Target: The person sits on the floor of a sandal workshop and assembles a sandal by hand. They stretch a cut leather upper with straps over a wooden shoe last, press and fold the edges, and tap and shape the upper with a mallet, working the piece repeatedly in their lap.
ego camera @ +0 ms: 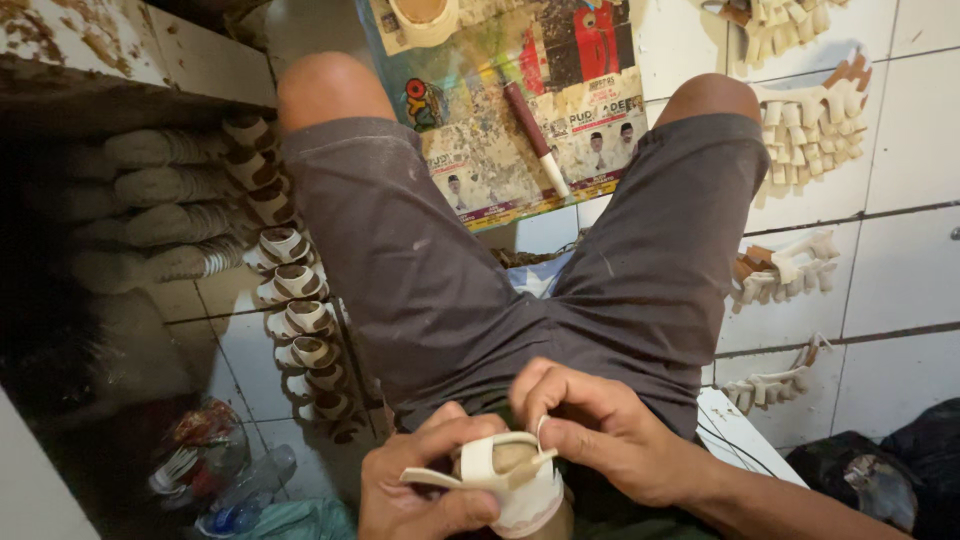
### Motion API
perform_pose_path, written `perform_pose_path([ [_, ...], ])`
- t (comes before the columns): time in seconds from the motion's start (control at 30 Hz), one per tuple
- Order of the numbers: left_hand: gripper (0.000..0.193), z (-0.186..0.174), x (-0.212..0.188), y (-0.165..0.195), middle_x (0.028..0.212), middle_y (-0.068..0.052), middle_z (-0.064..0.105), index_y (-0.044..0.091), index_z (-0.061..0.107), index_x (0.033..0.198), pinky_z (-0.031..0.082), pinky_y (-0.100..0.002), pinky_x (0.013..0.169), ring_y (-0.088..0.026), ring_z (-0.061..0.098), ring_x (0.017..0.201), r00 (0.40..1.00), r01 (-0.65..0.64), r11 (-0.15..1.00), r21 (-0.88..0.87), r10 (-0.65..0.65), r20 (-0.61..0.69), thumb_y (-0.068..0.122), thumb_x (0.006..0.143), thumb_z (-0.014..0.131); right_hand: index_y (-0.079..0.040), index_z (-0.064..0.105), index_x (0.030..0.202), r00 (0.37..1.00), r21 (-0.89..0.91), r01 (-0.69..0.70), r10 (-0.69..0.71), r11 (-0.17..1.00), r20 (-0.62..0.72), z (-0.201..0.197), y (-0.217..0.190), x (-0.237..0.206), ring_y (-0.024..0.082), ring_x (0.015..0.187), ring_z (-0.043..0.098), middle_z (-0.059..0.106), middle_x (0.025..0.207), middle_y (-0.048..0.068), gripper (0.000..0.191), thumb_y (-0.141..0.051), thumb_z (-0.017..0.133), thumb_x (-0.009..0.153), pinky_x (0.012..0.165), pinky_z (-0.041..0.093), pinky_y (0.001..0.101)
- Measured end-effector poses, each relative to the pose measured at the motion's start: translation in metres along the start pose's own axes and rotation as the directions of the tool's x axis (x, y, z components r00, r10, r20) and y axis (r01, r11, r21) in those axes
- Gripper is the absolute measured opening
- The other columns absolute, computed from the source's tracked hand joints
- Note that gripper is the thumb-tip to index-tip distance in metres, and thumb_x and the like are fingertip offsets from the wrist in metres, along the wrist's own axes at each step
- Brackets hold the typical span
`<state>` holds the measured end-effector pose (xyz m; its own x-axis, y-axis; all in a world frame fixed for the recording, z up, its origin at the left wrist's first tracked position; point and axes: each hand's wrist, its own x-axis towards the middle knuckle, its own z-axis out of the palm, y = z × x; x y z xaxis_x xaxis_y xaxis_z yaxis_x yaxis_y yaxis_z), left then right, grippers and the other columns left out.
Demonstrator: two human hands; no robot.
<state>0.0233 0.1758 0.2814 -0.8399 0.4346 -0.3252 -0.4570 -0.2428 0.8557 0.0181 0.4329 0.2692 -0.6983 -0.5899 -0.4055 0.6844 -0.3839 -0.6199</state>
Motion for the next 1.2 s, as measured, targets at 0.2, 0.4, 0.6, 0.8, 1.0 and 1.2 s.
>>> perform_pose_path([
  [0.2,0.042,0.004,0.013,0.01,0.105,-0.021,0.078,-0.005,0.072,0.118,0.057,-0.045,0.094,-0.027,0.071,0.092,0.964,-0.204,0.971,0.126,0.177,0.198,0.014,0.083,0.084,-0.022,0.009,0.169,0.886,0.375,-0.239,0.043,0.896,0.461,-0.008,-0.005,0.045,0.024,0.15,0.039,0.034,0.165,0.013,0.123,-0.033,0.093,0.08,0.125,0.03,0.043],
  [0.4,0.042,0.009,0.014,0.023,0.106,-0.013,0.082,0.0,0.078,0.12,0.056,-0.032,0.084,-0.019,0.074,0.091,0.982,-0.173,0.948,0.266,0.144,0.125,0.018,0.083,0.088,-0.016,0.011,0.171,0.804,0.285,-0.348,0.129,0.893,0.58,-0.016,-0.013,0.063,0.023,0.151,0.04,0.041,0.161,0.015,0.121,-0.036,0.091,0.083,0.13,0.027,0.0409],
  [0.6,0.049,0.015,0.023,0.028,0.091,-0.009,0.071,-0.006,0.078,0.116,0.049,-0.029,0.076,-0.014,0.066,0.084,0.956,0.288,0.955,0.076,-0.281,-0.084,0.011,0.072,0.091,0.008,0.067,0.131,0.995,-0.171,0.082,-0.072,0.982,0.062,-0.019,-0.066,0.008,0.026,0.112,0.065,0.067,0.119,0.016,0.063,-0.036,0.083,0.089,0.1,0.05,0.0405],
  [0.8,0.049,0.019,0.033,0.035,0.093,-0.007,0.073,-0.004,0.078,0.115,0.052,-0.027,0.08,-0.012,0.069,0.088,0.932,0.36,0.93,0.078,-0.353,-0.087,0.011,0.07,0.09,0.001,0.076,0.099,0.973,-0.538,0.136,-0.214,0.832,-0.086,-0.003,-0.091,-0.003,0.017,0.083,0.07,0.075,0.092,0.009,0.017,-0.008,0.083,0.086,0.071,0.054,0.0306],
  [1.0,0.046,0.018,0.036,0.039,0.092,-0.006,0.074,0.001,0.08,0.116,0.053,-0.026,0.08,-0.011,0.069,0.087,0.935,0.354,0.917,0.182,-0.347,-0.069,0.012,0.072,0.089,0.0,0.076,0.087,0.987,-0.546,-0.016,-0.076,0.837,-0.145,-0.009,-0.092,0.005,0.012,0.075,0.069,0.075,0.082,0.006,0.008,-0.008,0.078,0.088,0.065,0.053,0.0266],
  [1.2,0.05,0.016,0.037,0.036,0.091,-0.009,0.076,-0.001,0.078,0.119,0.052,-0.028,0.075,-0.014,0.069,0.084,0.973,0.228,0.952,0.204,-0.23,-0.012,0.012,0.072,0.091,0.003,0.07,0.093,0.988,-0.258,-0.124,0.095,0.958,-0.123,-0.012,-0.079,0.015,0.01,0.082,0.061,0.067,0.088,0.004,0.013,-0.01,0.07,0.096,0.073,0.05,0.0271],
])
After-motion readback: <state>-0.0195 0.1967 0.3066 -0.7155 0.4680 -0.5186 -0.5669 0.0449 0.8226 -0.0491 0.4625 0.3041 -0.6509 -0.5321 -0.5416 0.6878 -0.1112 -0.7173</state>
